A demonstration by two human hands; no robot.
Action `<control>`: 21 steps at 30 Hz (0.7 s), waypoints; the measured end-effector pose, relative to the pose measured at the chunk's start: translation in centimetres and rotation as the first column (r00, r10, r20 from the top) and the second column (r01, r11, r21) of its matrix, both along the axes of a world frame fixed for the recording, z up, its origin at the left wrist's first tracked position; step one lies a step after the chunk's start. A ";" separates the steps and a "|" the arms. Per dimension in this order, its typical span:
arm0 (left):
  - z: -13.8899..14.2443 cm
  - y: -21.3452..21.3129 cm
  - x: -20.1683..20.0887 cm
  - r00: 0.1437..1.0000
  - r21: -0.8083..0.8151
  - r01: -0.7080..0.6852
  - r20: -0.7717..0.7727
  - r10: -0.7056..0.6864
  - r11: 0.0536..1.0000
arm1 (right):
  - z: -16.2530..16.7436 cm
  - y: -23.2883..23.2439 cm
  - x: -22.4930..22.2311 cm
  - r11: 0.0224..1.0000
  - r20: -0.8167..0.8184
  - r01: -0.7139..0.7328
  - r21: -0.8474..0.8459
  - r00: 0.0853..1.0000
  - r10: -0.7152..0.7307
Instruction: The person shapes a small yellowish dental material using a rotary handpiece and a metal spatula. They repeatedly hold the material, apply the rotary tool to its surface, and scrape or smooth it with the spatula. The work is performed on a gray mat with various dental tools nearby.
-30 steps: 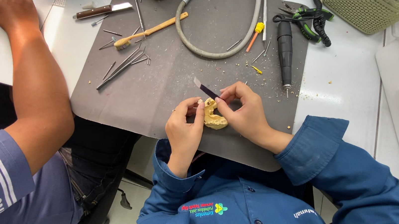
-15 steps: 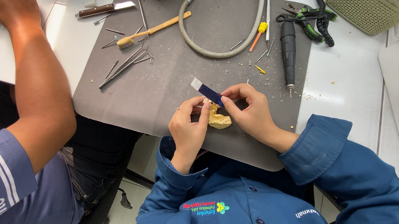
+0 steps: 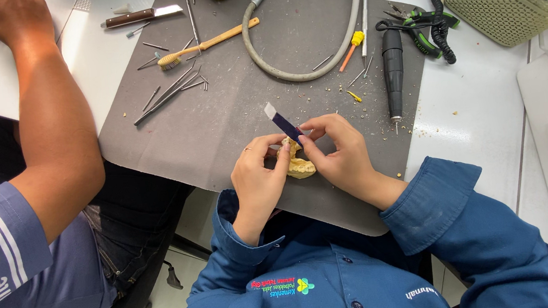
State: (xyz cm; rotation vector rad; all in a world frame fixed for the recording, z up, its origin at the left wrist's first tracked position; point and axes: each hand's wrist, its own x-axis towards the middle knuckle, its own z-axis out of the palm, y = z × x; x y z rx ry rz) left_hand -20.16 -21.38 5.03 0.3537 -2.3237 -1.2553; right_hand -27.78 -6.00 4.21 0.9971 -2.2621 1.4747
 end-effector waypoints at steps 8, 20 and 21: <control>0.4 0.2 -0.3 1.000 -0.154 -0.003 0.018 0.006 0.988 | -0.2 -0.4 -0.2 0.999 -0.105 -0.031 0.010 0.994 0.032; -0.3 0.4 0.0 0.999 -0.185 -0.043 -0.012 0.041 0.982 | 0.1 -0.5 0.1 0.998 -0.143 -0.001 0.068 0.990 0.011; -0.4 0.4 0.0 0.999 -0.168 -0.041 -0.006 0.041 0.985 | 0.2 -0.5 0.1 0.998 -0.144 -0.003 0.062 0.990 0.011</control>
